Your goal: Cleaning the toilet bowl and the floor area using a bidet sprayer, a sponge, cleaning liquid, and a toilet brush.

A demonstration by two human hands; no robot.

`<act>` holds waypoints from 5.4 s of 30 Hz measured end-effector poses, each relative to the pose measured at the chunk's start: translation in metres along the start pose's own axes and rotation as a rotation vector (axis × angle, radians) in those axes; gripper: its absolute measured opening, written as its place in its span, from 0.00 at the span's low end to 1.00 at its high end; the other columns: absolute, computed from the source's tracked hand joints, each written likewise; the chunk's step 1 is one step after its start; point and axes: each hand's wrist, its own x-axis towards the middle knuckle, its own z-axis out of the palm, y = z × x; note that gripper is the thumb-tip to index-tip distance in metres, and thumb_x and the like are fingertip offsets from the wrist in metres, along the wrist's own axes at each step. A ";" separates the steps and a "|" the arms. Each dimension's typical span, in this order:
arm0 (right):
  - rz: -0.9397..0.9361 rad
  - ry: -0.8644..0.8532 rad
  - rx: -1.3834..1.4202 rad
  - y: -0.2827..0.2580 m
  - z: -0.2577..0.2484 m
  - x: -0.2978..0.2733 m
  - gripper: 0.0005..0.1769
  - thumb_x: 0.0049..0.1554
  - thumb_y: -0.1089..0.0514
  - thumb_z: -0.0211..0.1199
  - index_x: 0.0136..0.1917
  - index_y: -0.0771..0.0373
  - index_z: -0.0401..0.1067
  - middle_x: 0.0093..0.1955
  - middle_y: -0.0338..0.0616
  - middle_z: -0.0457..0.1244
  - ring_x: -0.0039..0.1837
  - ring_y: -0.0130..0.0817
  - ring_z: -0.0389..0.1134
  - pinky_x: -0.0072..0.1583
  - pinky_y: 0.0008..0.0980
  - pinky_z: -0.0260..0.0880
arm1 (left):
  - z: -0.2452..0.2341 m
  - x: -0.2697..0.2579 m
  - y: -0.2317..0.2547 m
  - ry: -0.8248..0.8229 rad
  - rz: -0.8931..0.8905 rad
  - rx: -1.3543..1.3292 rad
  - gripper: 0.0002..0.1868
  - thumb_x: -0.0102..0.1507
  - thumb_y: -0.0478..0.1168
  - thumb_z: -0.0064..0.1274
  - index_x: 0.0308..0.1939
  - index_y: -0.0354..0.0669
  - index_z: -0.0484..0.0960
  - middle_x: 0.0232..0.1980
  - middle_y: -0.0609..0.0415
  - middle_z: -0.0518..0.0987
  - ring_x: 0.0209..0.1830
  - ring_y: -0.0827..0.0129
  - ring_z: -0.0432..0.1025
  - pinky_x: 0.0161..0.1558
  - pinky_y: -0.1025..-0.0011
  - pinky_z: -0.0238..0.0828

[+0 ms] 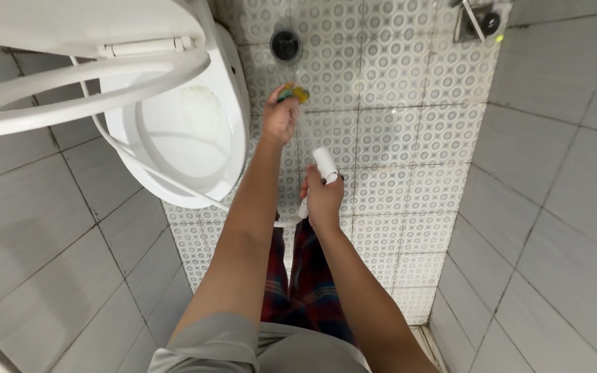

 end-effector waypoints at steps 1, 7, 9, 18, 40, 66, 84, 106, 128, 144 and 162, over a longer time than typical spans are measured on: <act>-0.006 0.001 -0.003 -0.005 -0.001 -0.003 0.08 0.60 0.59 0.60 0.47 0.67 0.71 0.30 0.38 0.60 0.29 0.25 0.59 0.32 0.27 0.61 | 0.008 -0.005 0.004 -0.005 0.001 -0.005 0.21 0.61 0.23 0.52 0.57 0.41 0.80 0.36 0.55 0.78 0.27 0.75 0.67 0.28 0.78 0.63; 0.022 0.015 -0.099 -0.014 0.012 0.001 0.08 0.60 0.59 0.61 0.46 0.67 0.71 0.29 0.39 0.61 0.27 0.25 0.59 0.31 0.28 0.59 | 0.033 -0.011 0.019 0.174 -0.070 0.162 0.15 0.65 0.30 0.48 0.55 0.40 0.80 0.31 0.51 0.75 0.20 0.71 0.64 0.20 0.74 0.59; -0.019 0.017 -0.102 -0.019 0.022 0.009 0.09 0.60 0.58 0.62 0.44 0.67 0.70 0.28 0.38 0.61 0.27 0.25 0.59 0.31 0.28 0.60 | 0.039 0.003 0.026 0.223 -0.035 0.095 0.12 0.65 0.31 0.47 0.51 0.42 0.78 0.36 0.55 0.81 0.25 0.71 0.71 0.23 0.71 0.67; 0.024 0.056 -0.200 -0.041 0.067 0.032 0.10 0.60 0.56 0.61 0.42 0.65 0.69 0.28 0.38 0.61 0.27 0.25 0.60 0.30 0.28 0.60 | 0.043 0.034 0.070 0.285 0.120 0.691 0.15 0.72 0.45 0.55 0.41 0.34 0.78 0.28 0.52 0.72 0.20 0.70 0.66 0.23 0.69 0.64; 0.067 0.068 -0.145 -0.064 0.090 0.072 0.10 0.59 0.57 0.61 0.44 0.67 0.71 0.28 0.38 0.60 0.27 0.25 0.58 0.31 0.27 0.61 | 0.037 0.075 0.067 -0.054 0.130 0.745 0.12 0.62 0.35 0.55 0.49 0.38 0.80 0.43 0.60 0.79 0.34 0.79 0.70 0.36 0.74 0.70; 0.087 0.104 -0.273 -0.050 0.086 0.076 0.12 0.61 0.55 0.61 0.40 0.65 0.69 0.26 0.38 0.60 0.26 0.24 0.59 0.29 0.27 0.60 | 0.047 0.068 0.070 0.203 -0.279 0.610 0.20 0.68 0.54 0.47 0.40 0.42 0.84 0.25 0.58 0.78 0.21 0.76 0.70 0.25 0.75 0.59; 0.115 0.090 -0.242 -0.037 0.076 0.074 0.08 0.60 0.56 0.60 0.43 0.63 0.71 0.27 0.36 0.59 0.27 0.22 0.58 0.31 0.25 0.59 | 0.018 0.092 0.043 0.368 -0.026 0.835 0.11 0.72 0.38 0.45 0.46 0.38 0.82 0.29 0.49 0.77 0.23 0.64 0.68 0.26 0.65 0.67; 0.071 0.079 -0.109 -0.026 0.054 0.061 0.08 0.60 0.58 0.61 0.45 0.66 0.70 0.29 0.35 0.59 0.29 0.20 0.56 0.31 0.26 0.56 | 0.023 0.081 0.025 0.156 -0.136 0.277 0.03 0.66 0.30 0.50 0.36 0.40 0.77 0.36 0.54 0.77 0.31 0.65 0.77 0.30 0.66 0.77; 0.083 0.050 -0.227 -0.026 0.055 0.065 0.10 0.61 0.57 0.61 0.46 0.67 0.70 0.28 0.36 0.60 0.29 0.22 0.59 0.32 0.26 0.61 | 0.015 0.060 0.040 0.104 0.076 0.654 0.14 0.69 0.41 0.51 0.55 0.37 0.80 0.44 0.56 0.83 0.30 0.74 0.73 0.26 0.74 0.70; 0.066 0.065 -0.248 -0.021 0.060 0.088 0.09 0.61 0.57 0.60 0.46 0.67 0.70 0.28 0.37 0.60 0.28 0.23 0.59 0.32 0.26 0.61 | -0.029 0.116 -0.004 0.168 0.215 0.774 0.24 0.80 0.45 0.49 0.37 0.27 0.81 0.32 0.49 0.77 0.30 0.67 0.68 0.37 0.66 0.70; 0.099 0.077 -0.253 -0.007 0.048 0.111 0.11 0.61 0.56 0.61 0.43 0.67 0.68 0.28 0.37 0.60 0.28 0.24 0.60 0.33 0.26 0.62 | -0.003 0.120 0.004 0.132 -0.089 0.405 0.16 0.76 0.44 0.47 0.55 0.37 0.85 0.33 0.53 0.72 0.31 0.69 0.67 0.31 0.71 0.69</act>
